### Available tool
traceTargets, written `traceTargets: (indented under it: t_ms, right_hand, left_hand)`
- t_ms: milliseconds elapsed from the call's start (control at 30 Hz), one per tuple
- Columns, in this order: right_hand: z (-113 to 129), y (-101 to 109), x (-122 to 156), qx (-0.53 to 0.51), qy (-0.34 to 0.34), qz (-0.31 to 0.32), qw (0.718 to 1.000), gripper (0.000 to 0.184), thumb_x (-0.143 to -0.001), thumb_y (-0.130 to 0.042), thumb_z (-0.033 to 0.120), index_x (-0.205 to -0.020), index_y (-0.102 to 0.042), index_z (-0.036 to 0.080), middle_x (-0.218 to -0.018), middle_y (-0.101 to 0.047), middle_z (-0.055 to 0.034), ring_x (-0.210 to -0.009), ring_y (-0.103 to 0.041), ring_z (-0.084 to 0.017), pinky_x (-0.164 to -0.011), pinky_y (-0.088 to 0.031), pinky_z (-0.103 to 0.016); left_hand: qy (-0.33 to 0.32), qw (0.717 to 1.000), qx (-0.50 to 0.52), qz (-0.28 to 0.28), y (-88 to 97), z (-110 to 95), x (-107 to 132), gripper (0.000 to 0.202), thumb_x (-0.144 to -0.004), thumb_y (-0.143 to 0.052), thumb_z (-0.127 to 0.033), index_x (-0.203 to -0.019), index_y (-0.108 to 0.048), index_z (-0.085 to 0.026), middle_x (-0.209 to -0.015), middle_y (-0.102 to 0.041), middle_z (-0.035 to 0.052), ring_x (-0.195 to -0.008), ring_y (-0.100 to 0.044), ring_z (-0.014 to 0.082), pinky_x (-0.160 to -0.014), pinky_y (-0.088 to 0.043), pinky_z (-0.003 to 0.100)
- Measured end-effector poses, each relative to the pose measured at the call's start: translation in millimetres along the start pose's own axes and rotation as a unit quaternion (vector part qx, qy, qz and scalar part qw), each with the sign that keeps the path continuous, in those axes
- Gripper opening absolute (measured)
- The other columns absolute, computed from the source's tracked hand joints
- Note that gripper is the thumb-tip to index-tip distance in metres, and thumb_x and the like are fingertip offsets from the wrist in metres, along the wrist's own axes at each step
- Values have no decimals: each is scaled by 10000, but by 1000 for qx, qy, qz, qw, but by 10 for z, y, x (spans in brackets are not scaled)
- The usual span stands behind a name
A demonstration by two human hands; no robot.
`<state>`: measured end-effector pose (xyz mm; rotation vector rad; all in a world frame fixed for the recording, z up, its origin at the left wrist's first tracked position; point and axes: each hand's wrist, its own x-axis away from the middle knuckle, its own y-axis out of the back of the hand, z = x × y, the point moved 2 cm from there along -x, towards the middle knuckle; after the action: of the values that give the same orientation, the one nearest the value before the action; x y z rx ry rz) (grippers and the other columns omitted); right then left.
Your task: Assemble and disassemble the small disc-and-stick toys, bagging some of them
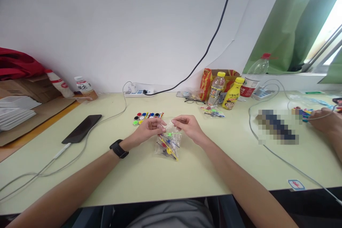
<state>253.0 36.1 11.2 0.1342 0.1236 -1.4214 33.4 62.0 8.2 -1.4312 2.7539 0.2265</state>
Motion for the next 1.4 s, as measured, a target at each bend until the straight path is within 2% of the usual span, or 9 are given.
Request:
traceTargets:
  t_ms: [100, 233, 367, 600, 800, 900, 1033, 1233, 1400]
  right_hand:
    - [13, 2, 8, 9, 3, 30, 1000, 343, -764, -844, 499, -874, -813, 176, -723, -685, -24, -619, -537, -133, -615, -460, -303]
    - [29, -13, 20, 18, 9, 58, 998, 349, -775, -835, 494, -950, -817, 193, -736, -692, -21, -622, -565, -144, -630, -482, -316]
    - [35, 38, 9, 2, 12, 50, 999, 373, -744, -865, 455, -1016, -804, 207, -802, -732, -31, -688, -622, -160, -704, -521, -336]
    - [78, 151, -9, 25, 40, 47, 998, 184, -796, -793, 379, -883, -833, 221, -883, -755, -58, -780, -632, -185, -779, -528, -359]
    - [170, 141, 23, 64, 90, 70, 991, 158, -840, -729, 358, -863, -852, 261, -994, -740, -77, -896, -648, -230, -802, -527, -382]
    - [187, 143, 38, 77, 99, 77, 989, 175, -864, -696, 348, -863, -852, 271, -1032, -733, -78, -960, -657, -246, -844, -528, -392]
    - [179, 170, 34, 67, 103, 76, 989, 156, -850, -689, 326, -803, -818, 252, -1030, -726, -75, -1000, -649, -253, -878, -515, -392]
    - [105, 82, 20, 8, 34, 47, 998, 293, -885, -716, 479, -1025, -750, 224, -992, -739, -69, -894, -657, -215, -815, -538, -366]
    - [62, -25, 42, 59, 18, 73, 995, 338, -846, -763, 530, -881, -774, 194, -813, -716, -44, -753, -619, -183, -741, -518, -339]
  left_hand:
    - [-35, 999, -8, -35, 35, -68, -11, 372, -822, -838, -414, -1075, -745, -157, -937, -753, 89, -839, -720, 199, -779, -597, 320]
    - [-76, 994, -13, -79, 89, -106, -31, 302, -802, -856, -387, -980, -772, -158, -868, -752, 72, -756, -701, 178, -742, -584, 312]
    - [-74, 995, -16, -62, 142, -86, -44, 281, -795, -857, -372, -966, -794, -159, -914, -775, 87, -791, -717, 194, -773, -587, 326]
    - [-73, 995, -47, -59, 197, -118, -25, 196, -839, -789, -337, -944, -831, -176, -968, -790, 103, -908, -723, 235, -876, -575, 354]
    - [-62, 994, 67, -57, 128, -111, -16, 301, -894, -714, -433, -1005, -778, -161, -1009, -765, 120, -993, -719, 260, -903, -574, 381]
    - [-33, 998, 34, -50, 49, -107, -12, 356, -904, -728, -483, -1031, -776, -155, -964, -760, 107, -917, -726, 234, -853, -586, 357]
    - [-45, 998, -18, -36, -7, -126, 2, 297, -867, -790, -431, -928, -798, -141, -810, -739, 78, -755, -689, 186, -753, -575, 316]
    - [-49, 998, 0, -45, 4, -102, 13, 265, -811, -856, -364, -959, -794, -153, -904, -771, 90, -831, -713, 199, -794, -576, 323]
    - [-47, 998, -9, -47, -10, -106, 18, 288, -825, -843, -386, -991, -794, -156, -925, -771, 93, -825, -710, 198, -764, -577, 311]
